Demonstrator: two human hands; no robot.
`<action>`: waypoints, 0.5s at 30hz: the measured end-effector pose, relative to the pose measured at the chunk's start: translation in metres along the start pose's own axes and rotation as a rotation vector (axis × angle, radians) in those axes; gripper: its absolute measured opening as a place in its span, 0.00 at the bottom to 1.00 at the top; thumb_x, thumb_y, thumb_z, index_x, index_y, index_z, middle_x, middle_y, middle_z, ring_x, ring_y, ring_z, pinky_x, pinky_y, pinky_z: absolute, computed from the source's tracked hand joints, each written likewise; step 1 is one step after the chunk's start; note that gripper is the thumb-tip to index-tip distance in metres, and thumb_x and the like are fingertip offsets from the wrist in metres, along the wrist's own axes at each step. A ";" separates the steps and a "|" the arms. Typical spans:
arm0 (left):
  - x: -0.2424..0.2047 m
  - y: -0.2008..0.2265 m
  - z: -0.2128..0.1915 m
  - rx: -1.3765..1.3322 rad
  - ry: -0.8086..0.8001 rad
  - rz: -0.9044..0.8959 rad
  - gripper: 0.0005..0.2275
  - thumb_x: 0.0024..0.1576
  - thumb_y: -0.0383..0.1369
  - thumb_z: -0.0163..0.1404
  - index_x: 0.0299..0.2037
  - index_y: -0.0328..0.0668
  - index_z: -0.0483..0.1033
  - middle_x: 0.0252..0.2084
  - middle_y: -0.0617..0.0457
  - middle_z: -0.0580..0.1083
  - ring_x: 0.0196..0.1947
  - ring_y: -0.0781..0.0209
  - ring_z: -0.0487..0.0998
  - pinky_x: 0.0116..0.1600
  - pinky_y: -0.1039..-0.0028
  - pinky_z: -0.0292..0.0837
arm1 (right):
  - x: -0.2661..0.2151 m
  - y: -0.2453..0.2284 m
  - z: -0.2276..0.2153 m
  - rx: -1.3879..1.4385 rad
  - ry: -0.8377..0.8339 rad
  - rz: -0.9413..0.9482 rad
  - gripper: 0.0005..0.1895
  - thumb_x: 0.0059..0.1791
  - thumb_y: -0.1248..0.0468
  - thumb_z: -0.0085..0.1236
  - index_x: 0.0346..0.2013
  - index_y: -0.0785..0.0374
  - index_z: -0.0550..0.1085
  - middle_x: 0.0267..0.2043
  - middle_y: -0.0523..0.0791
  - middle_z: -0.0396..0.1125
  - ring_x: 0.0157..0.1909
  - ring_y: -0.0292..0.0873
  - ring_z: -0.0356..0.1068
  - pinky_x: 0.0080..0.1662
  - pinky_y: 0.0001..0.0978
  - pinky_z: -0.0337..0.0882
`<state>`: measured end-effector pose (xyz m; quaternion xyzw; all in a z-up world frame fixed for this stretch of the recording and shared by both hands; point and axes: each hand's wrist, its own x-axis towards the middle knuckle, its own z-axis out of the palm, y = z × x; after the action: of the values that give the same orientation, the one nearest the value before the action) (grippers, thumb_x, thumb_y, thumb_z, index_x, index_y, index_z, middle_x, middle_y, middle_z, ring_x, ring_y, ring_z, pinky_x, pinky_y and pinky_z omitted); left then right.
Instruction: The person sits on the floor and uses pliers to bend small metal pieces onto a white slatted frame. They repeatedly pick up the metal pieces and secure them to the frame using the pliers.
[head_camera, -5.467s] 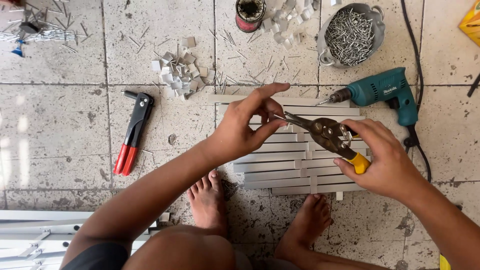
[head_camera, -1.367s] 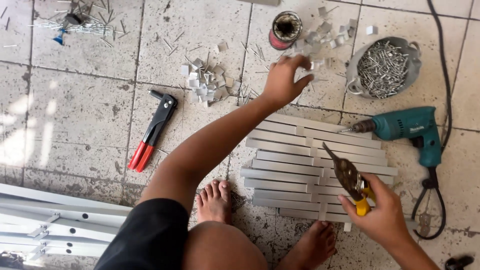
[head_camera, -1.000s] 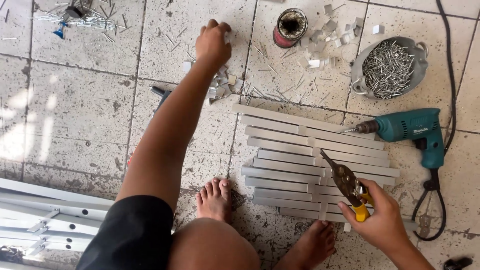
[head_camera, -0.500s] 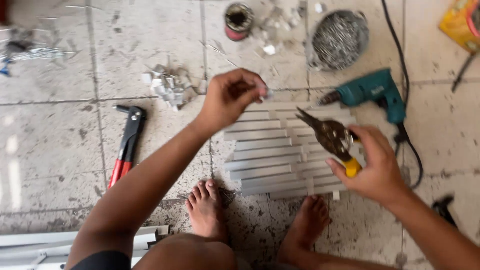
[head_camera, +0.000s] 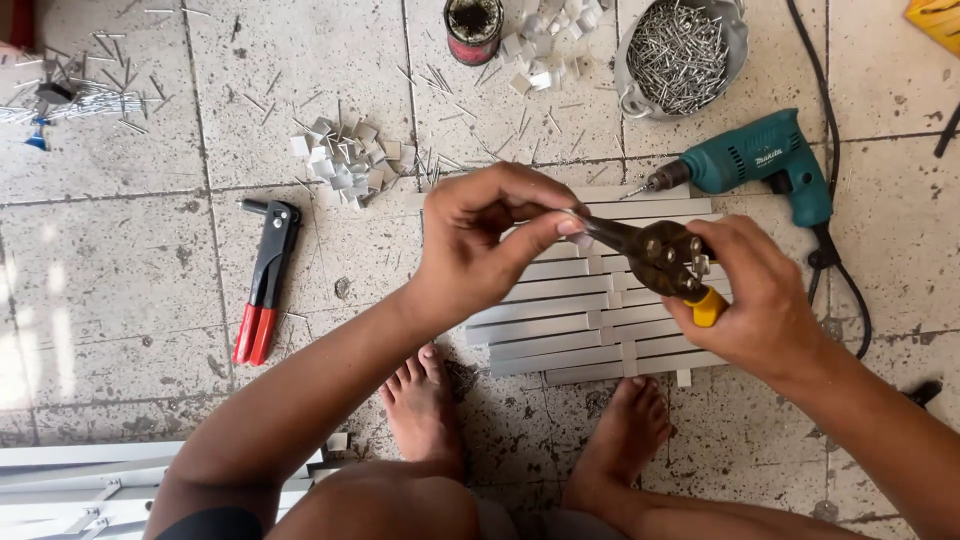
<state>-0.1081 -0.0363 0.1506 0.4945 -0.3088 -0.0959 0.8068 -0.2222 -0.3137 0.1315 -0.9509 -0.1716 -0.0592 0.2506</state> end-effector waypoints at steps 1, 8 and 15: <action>0.000 -0.003 -0.003 -0.012 0.010 0.010 0.04 0.64 0.28 0.55 0.44 0.37 0.75 0.39 0.46 0.80 0.35 0.61 0.84 0.42 0.81 0.85 | 0.000 0.005 0.000 -0.036 0.053 -0.030 0.34 0.38 0.68 0.72 0.54 0.81 0.68 0.45 0.60 0.69 0.49 0.58 0.70 0.54 0.47 0.76; 0.001 -0.002 0.009 -0.147 0.026 -0.019 0.05 0.63 0.25 0.55 0.45 0.33 0.74 0.40 0.42 0.79 0.36 0.55 0.85 0.45 0.74 0.87 | 0.004 -0.001 0.003 0.059 0.080 -0.062 0.30 0.41 0.69 0.67 0.54 0.78 0.66 0.43 0.57 0.67 0.46 0.55 0.68 0.47 0.45 0.74; 0.008 -0.007 0.009 -0.092 0.053 -0.035 0.05 0.62 0.26 0.56 0.45 0.36 0.75 0.41 0.45 0.79 0.38 0.59 0.84 0.44 0.78 0.84 | 0.009 0.005 0.008 0.013 0.067 -0.032 0.36 0.40 0.67 0.71 0.57 0.74 0.63 0.46 0.57 0.64 0.49 0.55 0.65 0.51 0.46 0.71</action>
<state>-0.1063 -0.0498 0.1504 0.4645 -0.2739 -0.1110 0.8348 -0.2114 -0.3114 0.1243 -0.9439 -0.1789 -0.0939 0.2613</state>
